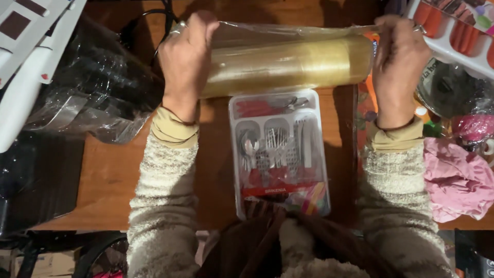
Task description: The person wraps a cutlery tray containing silverware in plastic wrap.
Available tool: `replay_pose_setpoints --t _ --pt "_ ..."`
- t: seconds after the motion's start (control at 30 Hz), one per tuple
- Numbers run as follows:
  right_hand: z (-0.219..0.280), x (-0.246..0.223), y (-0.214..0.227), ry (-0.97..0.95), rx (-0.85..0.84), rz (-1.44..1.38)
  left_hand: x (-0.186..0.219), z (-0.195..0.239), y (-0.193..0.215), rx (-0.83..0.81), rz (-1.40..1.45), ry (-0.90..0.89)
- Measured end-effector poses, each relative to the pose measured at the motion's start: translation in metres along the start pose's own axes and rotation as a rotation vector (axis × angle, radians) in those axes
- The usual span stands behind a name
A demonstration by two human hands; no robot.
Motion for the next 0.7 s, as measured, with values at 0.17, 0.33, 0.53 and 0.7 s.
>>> replay_pose_setpoints --t 0.17,0.33,0.53,0.7 --pt "-0.017 -0.025 0.017 0.156 0.094 0.021 -0.010 -0.006 -0.010 -0.051 -0.083 0.062" --pt "-0.019 -0.009 0.003 0.151 0.058 0.079 -0.026 -0.018 -0.035 -0.042 0.018 0.025" --pt "-0.006 0.007 -0.031 -0.426 -0.188 -0.112 -0.026 -0.007 -0.049 -0.133 0.180 0.130" --pt "0.023 -0.012 -0.040 -0.007 0.017 0.014 -0.006 0.033 -0.032 0.029 0.189 0.158"
Point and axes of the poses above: each hand's wrist, its own z-axis away from the middle knuckle, its own y-axis out of the back of the hand, x = y × z, the point moved 8 cm from there along -z, towards the middle knuckle, and after that the axes turned 11 degrees about y, right-handed, at the moved point
